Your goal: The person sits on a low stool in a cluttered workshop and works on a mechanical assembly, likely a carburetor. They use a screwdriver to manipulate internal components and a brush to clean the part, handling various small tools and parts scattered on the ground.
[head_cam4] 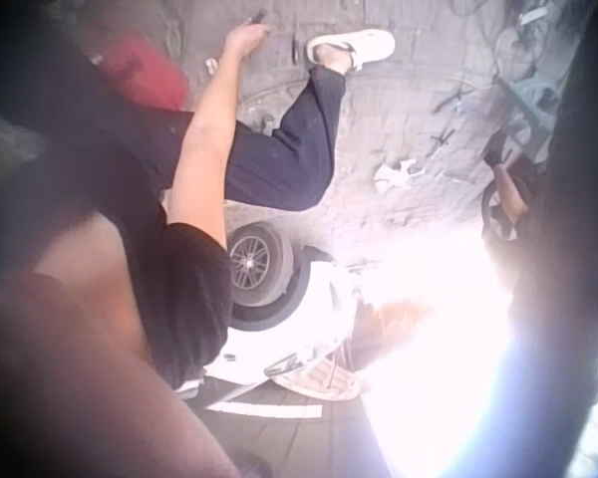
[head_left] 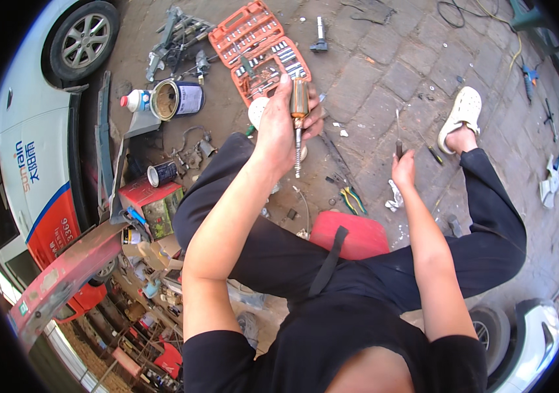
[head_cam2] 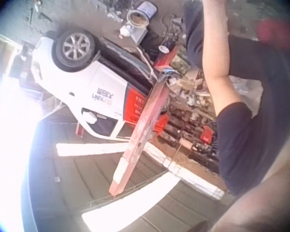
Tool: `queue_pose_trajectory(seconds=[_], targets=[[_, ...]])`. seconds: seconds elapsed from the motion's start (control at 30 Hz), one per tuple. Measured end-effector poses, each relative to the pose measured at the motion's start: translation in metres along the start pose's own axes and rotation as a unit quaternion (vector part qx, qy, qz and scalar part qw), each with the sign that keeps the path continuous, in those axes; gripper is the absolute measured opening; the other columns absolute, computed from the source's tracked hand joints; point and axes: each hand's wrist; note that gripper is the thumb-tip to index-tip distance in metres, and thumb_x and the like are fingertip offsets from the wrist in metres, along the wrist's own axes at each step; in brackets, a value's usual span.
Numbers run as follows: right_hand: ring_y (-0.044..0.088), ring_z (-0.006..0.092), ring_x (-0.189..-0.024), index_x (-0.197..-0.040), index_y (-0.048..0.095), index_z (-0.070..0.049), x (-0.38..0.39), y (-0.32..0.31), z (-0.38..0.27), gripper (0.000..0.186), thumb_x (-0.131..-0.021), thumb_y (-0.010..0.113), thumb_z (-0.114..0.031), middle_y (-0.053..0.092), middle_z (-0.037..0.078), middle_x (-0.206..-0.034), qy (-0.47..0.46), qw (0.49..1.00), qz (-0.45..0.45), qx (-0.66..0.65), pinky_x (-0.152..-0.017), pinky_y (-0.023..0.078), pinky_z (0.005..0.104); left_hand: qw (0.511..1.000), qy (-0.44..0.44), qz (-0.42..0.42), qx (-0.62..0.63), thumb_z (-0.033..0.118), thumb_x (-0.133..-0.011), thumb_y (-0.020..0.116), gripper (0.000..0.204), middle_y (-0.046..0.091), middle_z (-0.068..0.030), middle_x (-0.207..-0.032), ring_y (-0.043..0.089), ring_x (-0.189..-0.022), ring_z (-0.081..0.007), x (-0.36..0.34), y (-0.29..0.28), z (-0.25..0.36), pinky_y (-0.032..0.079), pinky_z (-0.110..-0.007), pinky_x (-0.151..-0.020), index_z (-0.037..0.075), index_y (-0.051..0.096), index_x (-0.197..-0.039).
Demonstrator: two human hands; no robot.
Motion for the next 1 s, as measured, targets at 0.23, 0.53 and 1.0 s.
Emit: queue_pose_trajectory(seconds=[0.23, 0.53, 1.0], targets=[[0.053, 0.01, -0.057, -0.107, 0.047, -0.004, 0.043, -0.137, -0.16, 0.032, -0.083, 0.062, -0.019, 0.057, 0.007, -0.068, -0.055, 0.937, -0.144, -0.314, -0.049, 0.04, 0.0246, 0.981, 0.007, -0.058, 0.182, 0.037, -0.096, 0.042, 0.037, 0.039, -0.0042, -0.079, 0.033, -0.055, -0.0078, 0.03, 0.022, 0.03, 0.029, -0.018, -0.038, 0.001, 0.044, -0.094], [0.051, 0.0062, -0.063, -0.119, 0.05, -0.002, 0.143, -0.258, -0.215, 0.039, -0.085, 0.059, -0.017, 0.058, 0.003, -0.08, -0.146, 0.879, -0.236, -0.389, -0.054, 0.039, 0.0198, 0.971, 0.051, 0.016, 0.232, 0.029, -0.097, 0.039, 0.03, 0.039, -0.0062, -0.077, 0.034, -0.055, -0.0094, 0.057, 0.033, 0.049, 0.031, -0.02, -0.036, 0.0, 0.041, -0.092], [0.062, 0.0215, -0.072, -0.115, 0.059, 0.001, 0.158, -0.282, -0.228, 0.039, -0.077, 0.063, -0.004, 0.065, 0.014, -0.086, -0.367, 0.891, -0.121, -0.238, -0.07, 0.047, 0.0261, 0.986, 0.052, 0.003, 0.159, 0.034, -0.097, 0.037, 0.031, 0.043, -0.0054, -0.076, 0.034, -0.054, -0.0105, 0.062, 0.044, 0.057, 0.029, -0.023, -0.043, 0.005, 0.044, -0.089]])
Point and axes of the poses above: each hand's wrist, its own x-axis away from the middle knuckle, its own y-axis out of the palm, z = x × y
